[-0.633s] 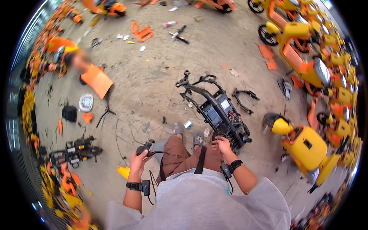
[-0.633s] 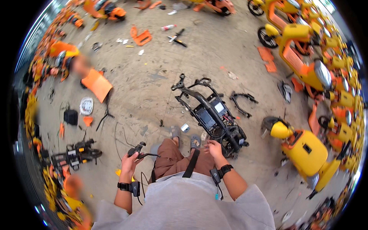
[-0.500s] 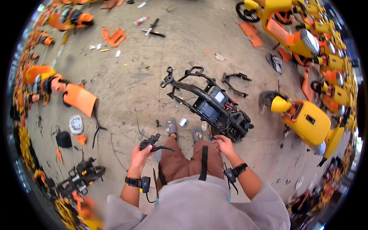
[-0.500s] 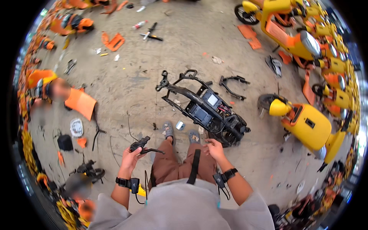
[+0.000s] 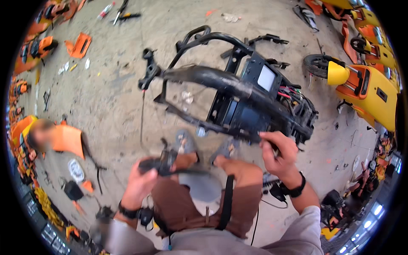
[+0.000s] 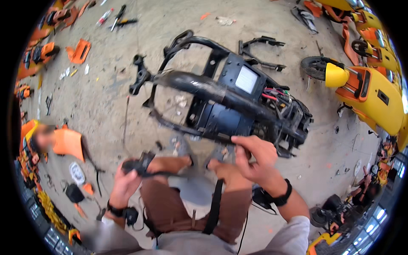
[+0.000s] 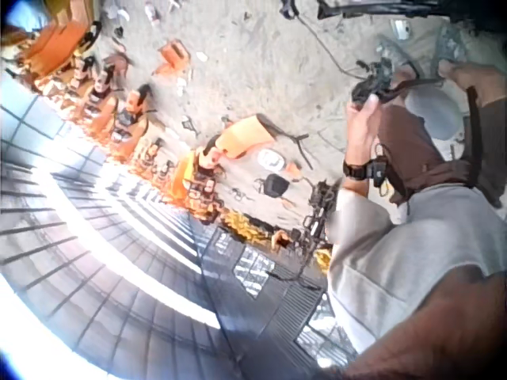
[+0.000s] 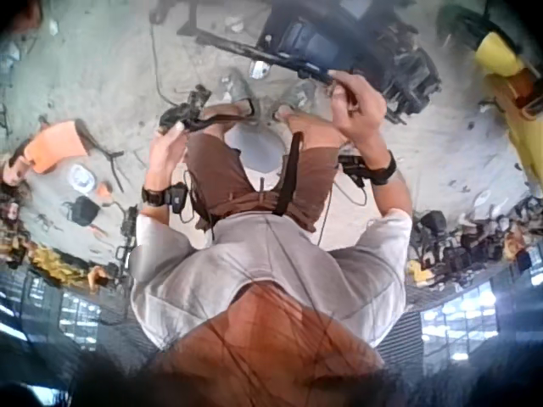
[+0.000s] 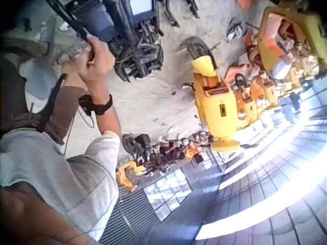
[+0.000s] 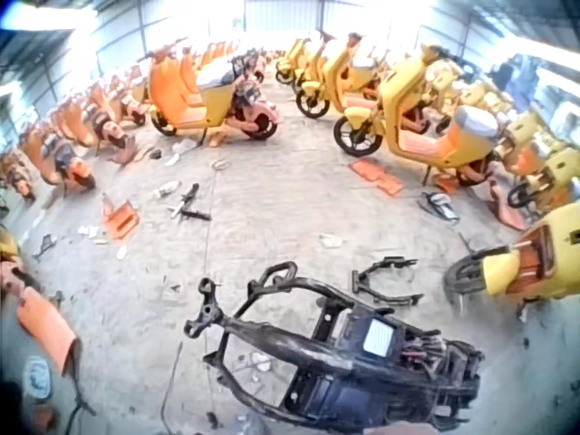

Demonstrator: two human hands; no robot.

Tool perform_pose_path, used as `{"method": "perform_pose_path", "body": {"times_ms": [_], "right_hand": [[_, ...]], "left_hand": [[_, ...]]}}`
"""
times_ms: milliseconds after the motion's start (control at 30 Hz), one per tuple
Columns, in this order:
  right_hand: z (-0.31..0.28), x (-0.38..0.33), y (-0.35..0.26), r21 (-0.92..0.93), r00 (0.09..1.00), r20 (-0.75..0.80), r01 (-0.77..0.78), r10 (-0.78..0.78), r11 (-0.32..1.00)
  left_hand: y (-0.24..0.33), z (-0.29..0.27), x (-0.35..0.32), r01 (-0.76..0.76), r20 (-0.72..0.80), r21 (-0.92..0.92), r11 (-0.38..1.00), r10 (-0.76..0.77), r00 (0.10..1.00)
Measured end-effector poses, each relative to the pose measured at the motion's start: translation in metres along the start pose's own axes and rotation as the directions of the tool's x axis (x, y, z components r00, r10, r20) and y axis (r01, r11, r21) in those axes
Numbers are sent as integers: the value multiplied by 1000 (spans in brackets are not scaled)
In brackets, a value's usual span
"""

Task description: The person inspects and handles a metal chain, then sits on the floor to work on a scooter frame. They manipulate a brake lever and other small components, occasionally picking up tools from the floor.

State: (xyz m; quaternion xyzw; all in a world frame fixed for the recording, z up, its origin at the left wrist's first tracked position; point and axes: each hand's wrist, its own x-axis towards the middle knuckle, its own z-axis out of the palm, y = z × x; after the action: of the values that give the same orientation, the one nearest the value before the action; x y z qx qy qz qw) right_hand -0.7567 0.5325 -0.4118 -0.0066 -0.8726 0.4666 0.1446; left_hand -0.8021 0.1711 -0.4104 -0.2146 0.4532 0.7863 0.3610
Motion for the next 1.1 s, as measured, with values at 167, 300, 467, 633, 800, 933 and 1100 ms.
{"method": "perform_pose_path", "body": {"times_ms": [167,300,467,633,800,933,1100], "right_hand": [[-19,-31,42,-101,997,-81,-28,19,995],[-19,-56,47,-127,1000,10,-15,17,992],[-7,-158,41,137,927,37,-375,374,917],[-32,-243,32,295,832,7,-532,555,794],[-12,-340,2,738,810,-28,-378,586,559],[38,-401,-25,940,893,-13,-142,450,309],[114,-444,-27,986,894,147,-168,424,13]], "left_hand": [[-23,-43,22,-338,91,188,922,327,941],[-48,-36,46,-427,143,228,875,404,904],[-87,-41,42,-329,303,276,903,243,921],[-115,-50,-20,-344,375,249,905,237,896],[-158,-68,-43,-244,435,145,959,159,886],[-193,-81,-57,-169,483,129,977,87,871],[-223,-74,-102,-113,572,57,992,60,818]]}}
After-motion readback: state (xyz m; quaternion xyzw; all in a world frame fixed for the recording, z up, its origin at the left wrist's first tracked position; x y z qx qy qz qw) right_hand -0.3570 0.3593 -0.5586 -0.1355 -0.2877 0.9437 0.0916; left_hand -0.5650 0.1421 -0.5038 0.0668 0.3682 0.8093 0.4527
